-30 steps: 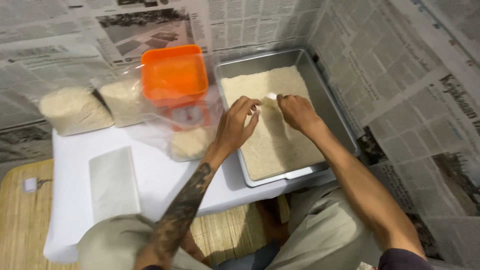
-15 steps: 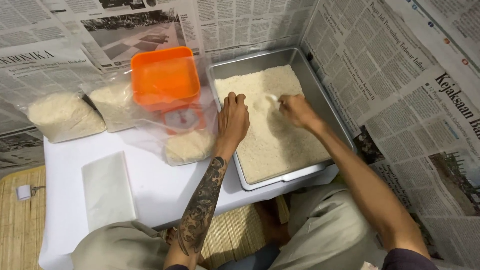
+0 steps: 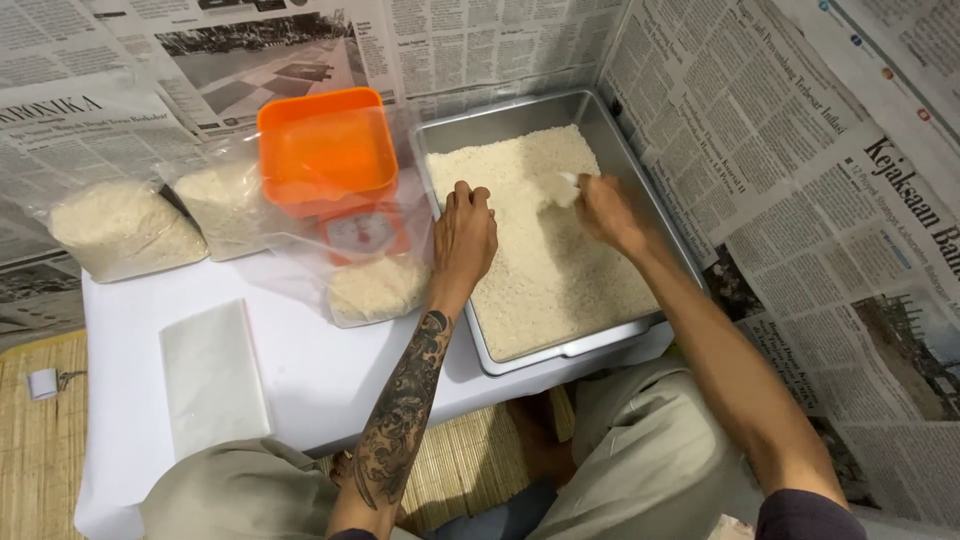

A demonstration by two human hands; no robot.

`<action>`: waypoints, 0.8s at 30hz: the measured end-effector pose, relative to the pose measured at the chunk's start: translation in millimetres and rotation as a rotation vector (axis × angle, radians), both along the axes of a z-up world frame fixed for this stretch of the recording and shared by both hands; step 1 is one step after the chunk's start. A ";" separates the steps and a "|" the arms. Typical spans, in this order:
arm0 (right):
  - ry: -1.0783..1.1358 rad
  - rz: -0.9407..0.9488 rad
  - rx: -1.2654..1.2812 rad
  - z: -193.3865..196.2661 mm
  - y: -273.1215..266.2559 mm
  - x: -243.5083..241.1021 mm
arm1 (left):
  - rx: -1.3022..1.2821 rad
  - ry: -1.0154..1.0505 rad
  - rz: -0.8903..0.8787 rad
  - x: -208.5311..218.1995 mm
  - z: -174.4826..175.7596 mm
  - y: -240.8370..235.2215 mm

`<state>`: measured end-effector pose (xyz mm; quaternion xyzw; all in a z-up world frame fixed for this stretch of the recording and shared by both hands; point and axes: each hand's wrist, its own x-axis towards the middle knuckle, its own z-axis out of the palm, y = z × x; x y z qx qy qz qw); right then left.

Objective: Scooping rice from a large metal tray into a plastic bag using a small measuring cup.

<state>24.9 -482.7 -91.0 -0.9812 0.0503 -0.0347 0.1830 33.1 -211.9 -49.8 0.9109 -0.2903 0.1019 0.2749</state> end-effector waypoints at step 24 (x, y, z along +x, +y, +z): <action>0.103 -0.200 0.984 67.0 19.6 -29.2 | -0.064 -0.065 -0.160 1.8 3.7 5.3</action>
